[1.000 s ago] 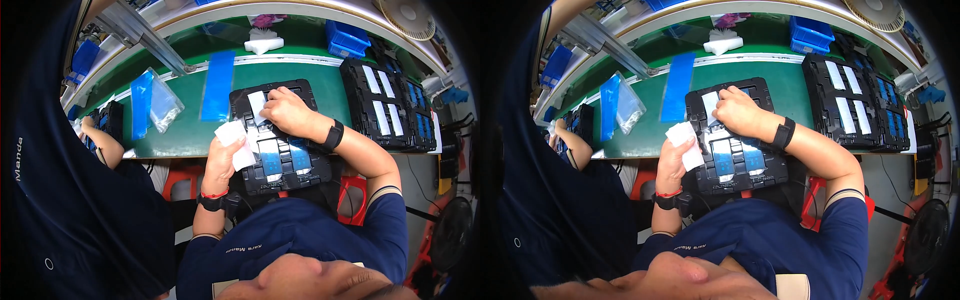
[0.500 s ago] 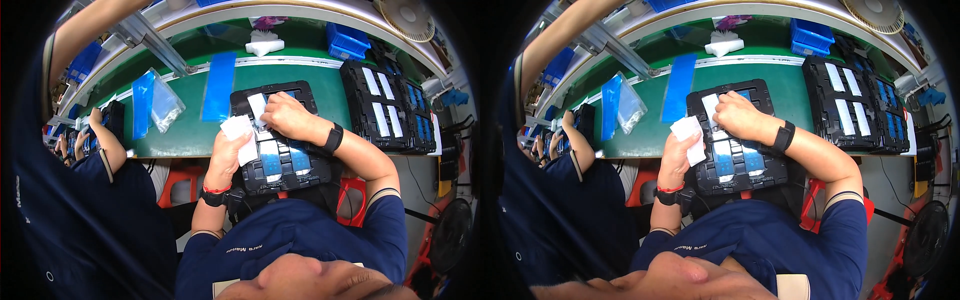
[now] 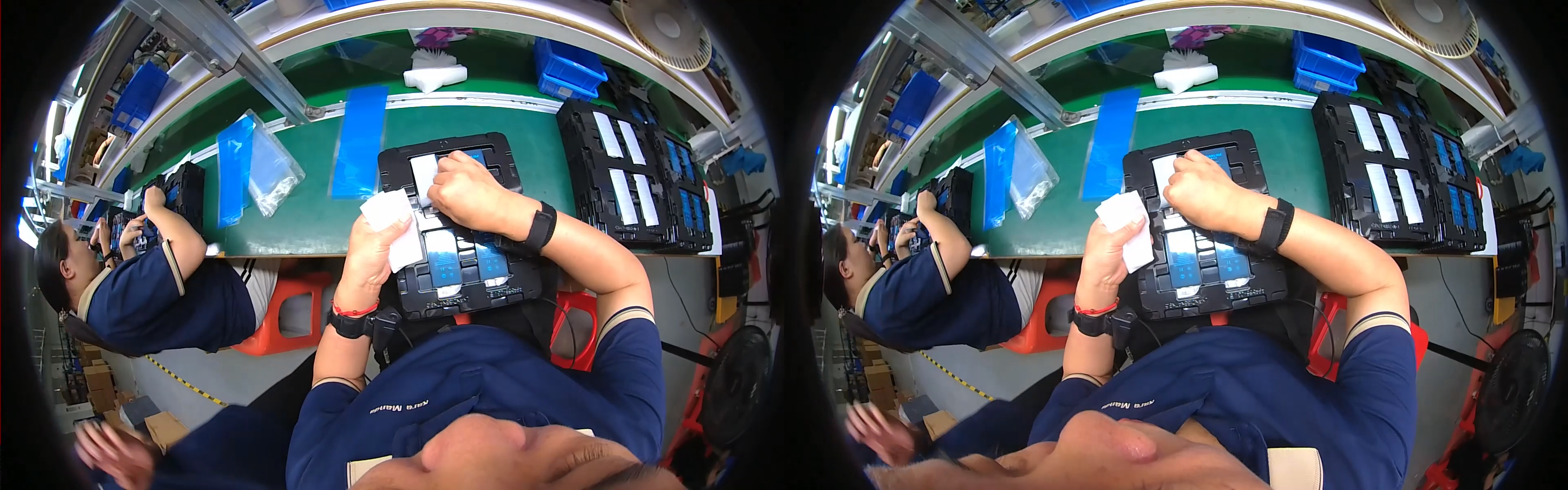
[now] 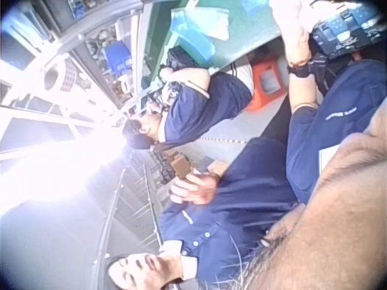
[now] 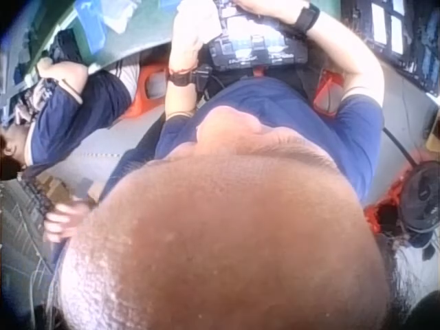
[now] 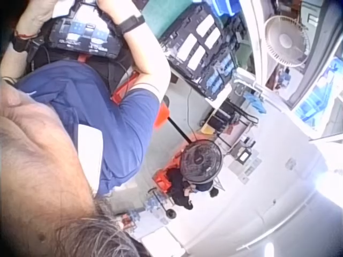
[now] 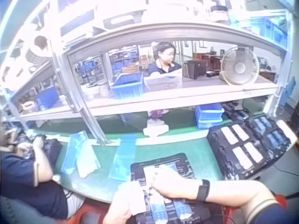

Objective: Wiping electronic components with a cloth and applying adhesive white labels/strips onto them in an assembly tray.

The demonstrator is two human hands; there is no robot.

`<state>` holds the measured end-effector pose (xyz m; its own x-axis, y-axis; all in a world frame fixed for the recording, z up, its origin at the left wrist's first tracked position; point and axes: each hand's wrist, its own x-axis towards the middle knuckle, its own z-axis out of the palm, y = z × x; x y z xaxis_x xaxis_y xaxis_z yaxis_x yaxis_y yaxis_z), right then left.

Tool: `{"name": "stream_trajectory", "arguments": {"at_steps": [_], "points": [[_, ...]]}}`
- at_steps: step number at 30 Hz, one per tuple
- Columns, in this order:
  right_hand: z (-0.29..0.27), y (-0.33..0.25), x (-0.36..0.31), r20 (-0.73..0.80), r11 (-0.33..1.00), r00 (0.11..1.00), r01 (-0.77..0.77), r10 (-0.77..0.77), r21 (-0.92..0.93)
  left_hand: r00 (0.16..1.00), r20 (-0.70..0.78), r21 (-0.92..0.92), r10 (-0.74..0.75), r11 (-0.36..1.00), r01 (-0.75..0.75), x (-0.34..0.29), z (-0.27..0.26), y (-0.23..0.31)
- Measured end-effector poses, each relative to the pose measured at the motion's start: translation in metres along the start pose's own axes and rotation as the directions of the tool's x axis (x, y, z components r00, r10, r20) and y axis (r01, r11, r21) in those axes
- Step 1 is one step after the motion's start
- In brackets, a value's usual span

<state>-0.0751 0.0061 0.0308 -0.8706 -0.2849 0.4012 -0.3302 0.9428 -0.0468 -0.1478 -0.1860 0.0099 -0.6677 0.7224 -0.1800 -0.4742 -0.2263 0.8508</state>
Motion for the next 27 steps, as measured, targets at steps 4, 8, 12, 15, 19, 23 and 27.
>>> {"name": "stream_trajectory", "arguments": {"at_steps": [4,8,12,15,19,23,27], "points": [[-0.021,-0.003,0.001,0.125,0.981,0.986,-0.127,0.109,0.146,1.0,0.014,-0.02,-0.006,1.0,0.007,0.001,0.001,0.0],[-0.033,0.0,-0.001,0.141,0.841,0.942,-0.336,0.305,0.424,0.999,0.046,-0.003,-0.012,1.0,0.012,0.001,0.014,0.005],[-0.038,-0.004,-0.002,0.239,0.6,0.883,-0.454,0.405,0.659,0.991,0.137,0.145,0.0,0.989,-0.019,0.004,0.022,0.0],[-0.04,0.002,-0.007,0.283,0.591,0.876,-0.475,0.391,0.652,0.986,0.165,0.148,-0.005,0.989,-0.02,0.004,0.031,0.002],[-0.048,0.03,-0.017,0.098,0.551,0.776,-0.524,0.623,0.65,0.989,0.14,0.158,-0.037,0.987,0.014,0.005,0.016,0.001],[-0.052,0.047,-0.028,-0.33,0.86,0.797,-0.438,0.506,0.261,0.991,0.121,0.033,-0.06,0.998,0.056,0.006,0.002,0.0],[-0.044,0.044,-0.041,-0.214,0.985,0.961,-0.168,0.172,0.039,0.995,0.077,-0.135,-0.06,0.988,0.07,0.006,-0.002,0.0]]}}
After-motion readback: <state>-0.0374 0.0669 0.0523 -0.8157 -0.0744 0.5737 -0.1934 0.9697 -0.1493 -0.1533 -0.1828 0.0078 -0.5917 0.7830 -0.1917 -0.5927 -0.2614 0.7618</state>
